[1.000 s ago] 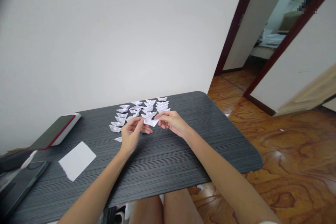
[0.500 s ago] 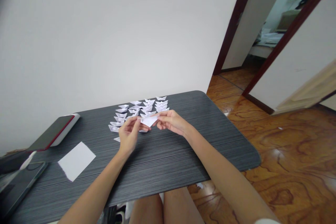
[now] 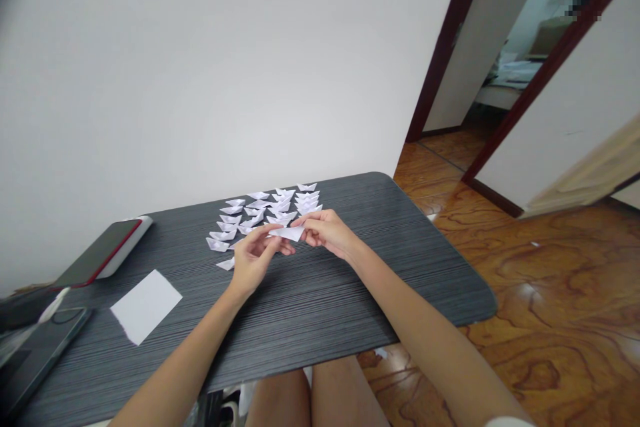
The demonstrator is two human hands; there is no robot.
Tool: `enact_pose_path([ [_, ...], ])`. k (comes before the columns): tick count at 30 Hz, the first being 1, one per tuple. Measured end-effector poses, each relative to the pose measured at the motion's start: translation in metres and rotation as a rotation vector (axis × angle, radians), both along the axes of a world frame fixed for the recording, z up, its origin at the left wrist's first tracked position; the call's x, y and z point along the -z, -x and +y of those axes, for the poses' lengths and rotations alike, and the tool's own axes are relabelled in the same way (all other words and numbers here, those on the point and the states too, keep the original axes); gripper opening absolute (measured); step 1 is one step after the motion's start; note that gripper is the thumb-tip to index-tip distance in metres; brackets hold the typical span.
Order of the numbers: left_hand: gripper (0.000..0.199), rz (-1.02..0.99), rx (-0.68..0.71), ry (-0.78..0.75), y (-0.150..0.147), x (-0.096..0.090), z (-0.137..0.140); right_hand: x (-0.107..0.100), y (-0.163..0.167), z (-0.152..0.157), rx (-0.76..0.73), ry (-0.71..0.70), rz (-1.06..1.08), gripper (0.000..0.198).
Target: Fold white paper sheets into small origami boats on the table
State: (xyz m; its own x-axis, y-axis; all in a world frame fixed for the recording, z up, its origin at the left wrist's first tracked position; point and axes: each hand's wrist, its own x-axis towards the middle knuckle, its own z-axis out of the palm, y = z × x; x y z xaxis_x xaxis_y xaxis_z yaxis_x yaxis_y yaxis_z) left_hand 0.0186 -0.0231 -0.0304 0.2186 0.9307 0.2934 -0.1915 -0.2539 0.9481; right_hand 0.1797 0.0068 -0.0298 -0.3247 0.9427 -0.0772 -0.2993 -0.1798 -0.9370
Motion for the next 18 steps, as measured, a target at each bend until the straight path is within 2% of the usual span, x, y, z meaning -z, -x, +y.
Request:
enact_pose_path([
  [6,0.018,-0.027,-0.004,0.077,0.001,0.004,0.005,0.001,0.0,-0.001,0.015,-0.056,-0.042,0.015],
  [12,0.018,-0.151,0.091,0.264,0.004,0.005,0.011,-0.001,0.0,-0.002,0.051,-0.213,-0.152,0.018],
  [18,0.02,-0.238,0.195,0.378,0.008,0.005,0.014,-0.003,-0.001,-0.003,0.037,-0.267,-0.178,0.019],
])
